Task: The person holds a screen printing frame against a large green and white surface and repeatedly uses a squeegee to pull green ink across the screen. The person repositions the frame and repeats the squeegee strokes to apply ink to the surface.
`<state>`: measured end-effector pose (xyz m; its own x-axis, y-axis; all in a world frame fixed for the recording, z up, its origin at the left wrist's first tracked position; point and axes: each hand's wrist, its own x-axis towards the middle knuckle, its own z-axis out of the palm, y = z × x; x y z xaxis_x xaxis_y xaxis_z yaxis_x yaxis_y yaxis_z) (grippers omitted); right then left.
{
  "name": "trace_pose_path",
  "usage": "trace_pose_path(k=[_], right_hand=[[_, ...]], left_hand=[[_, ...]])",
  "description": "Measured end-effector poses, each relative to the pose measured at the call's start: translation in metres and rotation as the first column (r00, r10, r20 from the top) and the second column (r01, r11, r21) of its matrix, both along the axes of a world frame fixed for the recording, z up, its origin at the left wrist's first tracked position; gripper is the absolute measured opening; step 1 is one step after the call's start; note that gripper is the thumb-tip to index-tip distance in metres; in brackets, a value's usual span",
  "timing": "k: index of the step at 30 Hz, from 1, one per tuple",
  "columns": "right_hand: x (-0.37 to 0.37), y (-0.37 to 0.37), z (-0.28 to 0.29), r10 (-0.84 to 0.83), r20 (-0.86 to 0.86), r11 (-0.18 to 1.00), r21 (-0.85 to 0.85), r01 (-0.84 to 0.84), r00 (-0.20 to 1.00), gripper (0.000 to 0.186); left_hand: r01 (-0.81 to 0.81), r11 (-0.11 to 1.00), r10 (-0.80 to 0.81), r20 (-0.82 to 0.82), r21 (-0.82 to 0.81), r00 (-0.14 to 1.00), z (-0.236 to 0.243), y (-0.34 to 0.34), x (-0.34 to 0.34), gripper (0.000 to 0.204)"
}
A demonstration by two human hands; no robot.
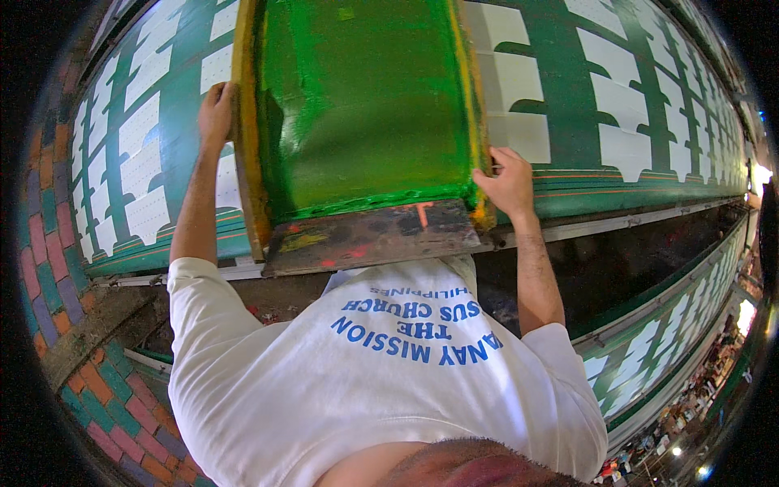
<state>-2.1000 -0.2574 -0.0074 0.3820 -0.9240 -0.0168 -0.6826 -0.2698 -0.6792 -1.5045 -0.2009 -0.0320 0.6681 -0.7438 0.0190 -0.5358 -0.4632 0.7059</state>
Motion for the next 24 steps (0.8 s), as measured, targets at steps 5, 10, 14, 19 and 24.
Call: trace_pose_path(k=[5,10,14,19,24], right_hand=[[-0.118,-0.051,-0.025,-0.047,-0.098,0.998,0.041,0.051,0.994,0.061],[-0.193,-0.080,-0.031,-0.058,-0.044,0.943,0.327,0.069,0.997,0.061],[-0.224,-0.082,-0.040,-0.033,-0.179,0.975,0.211,0.071,0.983,0.064],[-0.237,-0.083,-0.051,-0.048,-0.070,0.957,0.284,0.066,0.996,0.064],[-0.226,-0.077,-0.038,-0.016,-0.110,0.986,0.165,0.034,0.994,0.068]], left_hand=[[0.011,0.999,-0.009,0.054,-0.039,0.999,-0.006,-0.051,-0.133,0.045],[0.022,0.997,-0.009,0.179,-0.072,0.984,-0.010,-0.069,-0.211,0.047],[-0.023,0.998,0.032,0.180,-0.052,0.983,-0.007,-0.078,-0.250,0.041],[-0.117,0.992,0.105,0.186,0.051,0.977,-0.012,-0.086,-0.264,0.045],[-0.116,0.980,0.084,0.194,0.162,0.977,-0.029,-0.090,-0.261,0.049]])
